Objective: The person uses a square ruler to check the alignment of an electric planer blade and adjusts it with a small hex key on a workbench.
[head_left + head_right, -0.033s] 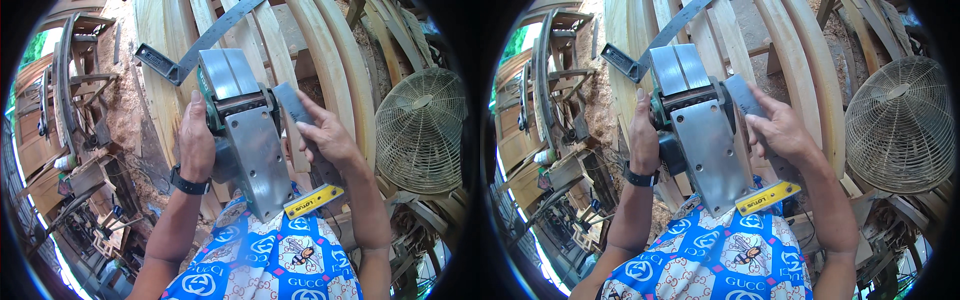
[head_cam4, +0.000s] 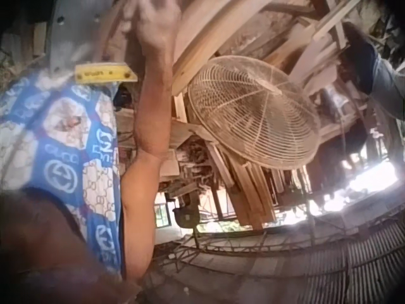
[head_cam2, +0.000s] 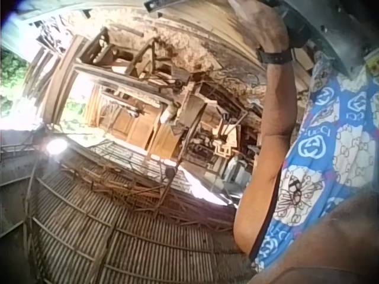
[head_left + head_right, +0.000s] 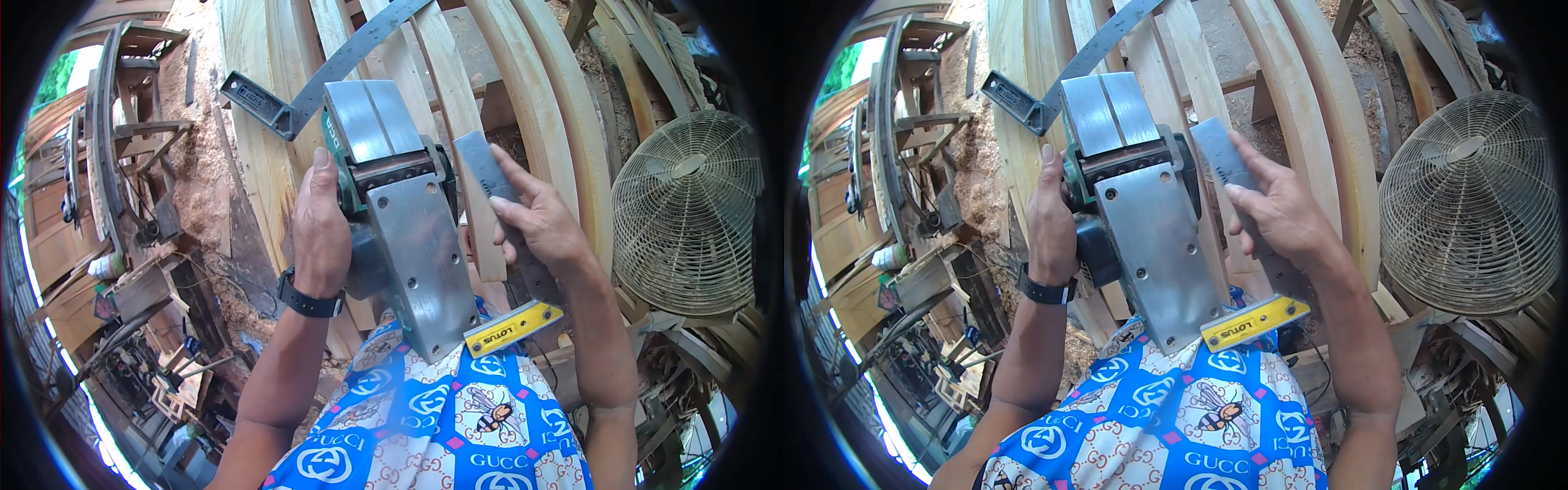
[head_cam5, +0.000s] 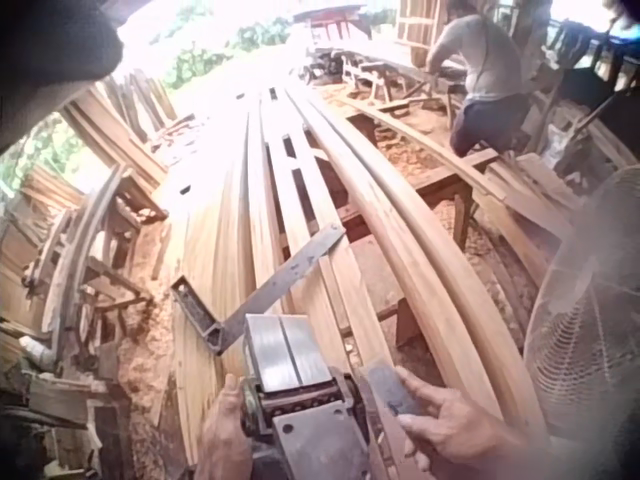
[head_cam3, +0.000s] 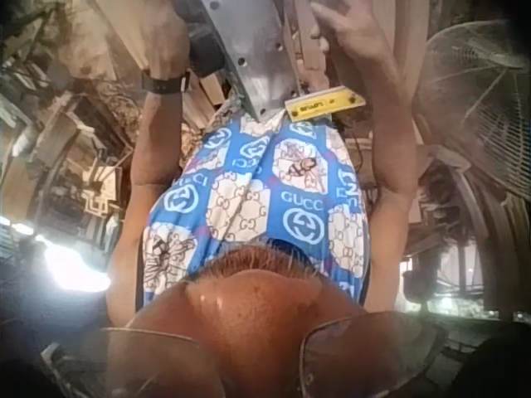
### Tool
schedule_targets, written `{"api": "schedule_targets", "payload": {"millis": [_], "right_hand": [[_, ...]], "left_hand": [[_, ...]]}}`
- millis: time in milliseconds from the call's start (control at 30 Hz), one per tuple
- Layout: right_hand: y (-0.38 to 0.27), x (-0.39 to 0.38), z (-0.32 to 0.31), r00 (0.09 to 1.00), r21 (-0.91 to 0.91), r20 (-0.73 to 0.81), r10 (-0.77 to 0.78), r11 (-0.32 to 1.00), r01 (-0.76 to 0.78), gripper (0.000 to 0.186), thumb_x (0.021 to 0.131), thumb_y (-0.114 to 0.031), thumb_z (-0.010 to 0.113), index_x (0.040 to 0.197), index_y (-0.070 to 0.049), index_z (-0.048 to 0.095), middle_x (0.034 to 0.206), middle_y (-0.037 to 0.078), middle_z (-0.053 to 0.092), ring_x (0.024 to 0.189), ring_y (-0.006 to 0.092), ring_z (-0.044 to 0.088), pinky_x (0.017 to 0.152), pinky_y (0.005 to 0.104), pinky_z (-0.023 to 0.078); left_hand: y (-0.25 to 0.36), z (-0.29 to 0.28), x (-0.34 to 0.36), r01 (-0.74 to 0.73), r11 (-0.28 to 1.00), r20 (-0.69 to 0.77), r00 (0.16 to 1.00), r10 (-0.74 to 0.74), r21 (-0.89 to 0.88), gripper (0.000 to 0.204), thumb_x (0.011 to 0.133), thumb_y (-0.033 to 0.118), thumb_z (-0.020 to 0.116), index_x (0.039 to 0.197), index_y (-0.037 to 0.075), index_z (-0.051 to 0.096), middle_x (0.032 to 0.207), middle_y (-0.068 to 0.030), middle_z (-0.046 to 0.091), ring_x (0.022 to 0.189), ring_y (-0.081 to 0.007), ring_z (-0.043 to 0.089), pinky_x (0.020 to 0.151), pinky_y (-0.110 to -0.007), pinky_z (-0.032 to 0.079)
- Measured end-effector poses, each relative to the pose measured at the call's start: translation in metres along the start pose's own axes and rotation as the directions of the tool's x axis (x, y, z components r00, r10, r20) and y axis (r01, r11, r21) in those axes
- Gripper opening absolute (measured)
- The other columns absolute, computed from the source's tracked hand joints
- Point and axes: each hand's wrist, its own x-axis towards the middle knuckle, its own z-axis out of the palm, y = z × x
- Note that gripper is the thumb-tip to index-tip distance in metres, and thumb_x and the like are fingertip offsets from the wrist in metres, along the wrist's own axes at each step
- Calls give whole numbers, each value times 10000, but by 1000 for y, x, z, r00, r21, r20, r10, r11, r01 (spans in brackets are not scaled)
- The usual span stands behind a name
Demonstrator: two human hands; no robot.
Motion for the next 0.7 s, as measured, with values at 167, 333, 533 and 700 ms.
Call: {"api": "schedule_targets", "payload": {"millis": [167, 333, 533, 700], "right_hand": [[14, -19, -16, 989, 12, -145, -41, 999, 43, 698, 1049, -69, 525, 1679, -118, 229, 762, 43, 629, 542, 95, 596, 502, 267, 535], [31, -38, -36, 946, 118, -312, -87, 985, 129, 723, 1053, -84, 539, 1689, -162, 204, 821, 85, 668, 563, 113, 627, 516, 237, 541], [57, -76, -49, 951, 262, -290, -105, 947, 185, 719, 1051, -107, 529, 1683, -111, 185, 833, 119, 706, 553, 132, 636, 516, 262, 539], [108, -134, -26, 983, 437, -182, 5, 896, 77, 568, 1064, -131, 528, 1598, -66, 345, 844, 137, 714, 563, 146, 645, 539, 254, 543]], "left_hand": [[6, 2, -13, -89, 976, 21, 996, 86, 199, 714, 1035, 476, 619, 1449, -88, 478, 1137, -139, 691, 1076, -187, 647, 985, -317, 485], [7, -2, -56, -208, 819, 65, 976, 206, 534, 873, 897, 337, 800, 1534, -85, 378, 1320, -257, 612, 1272, -340, 571, 1084, -433, 441], [-10, -9, -89, -397, 615, 158, 900, 407, 681, 906, 921, 205, 803, 1585, -89, 262, 1420, -211, 547, 1262, -261, 606, 1051, -375, 522], [-32, -18, -92, -187, 923, 7, 981, 196, 337, 1017, 847, 349, 869, 1584, -55, 296, 1526, -256, 435, 1374, -345, 501, 1145, -439, 431]]}}
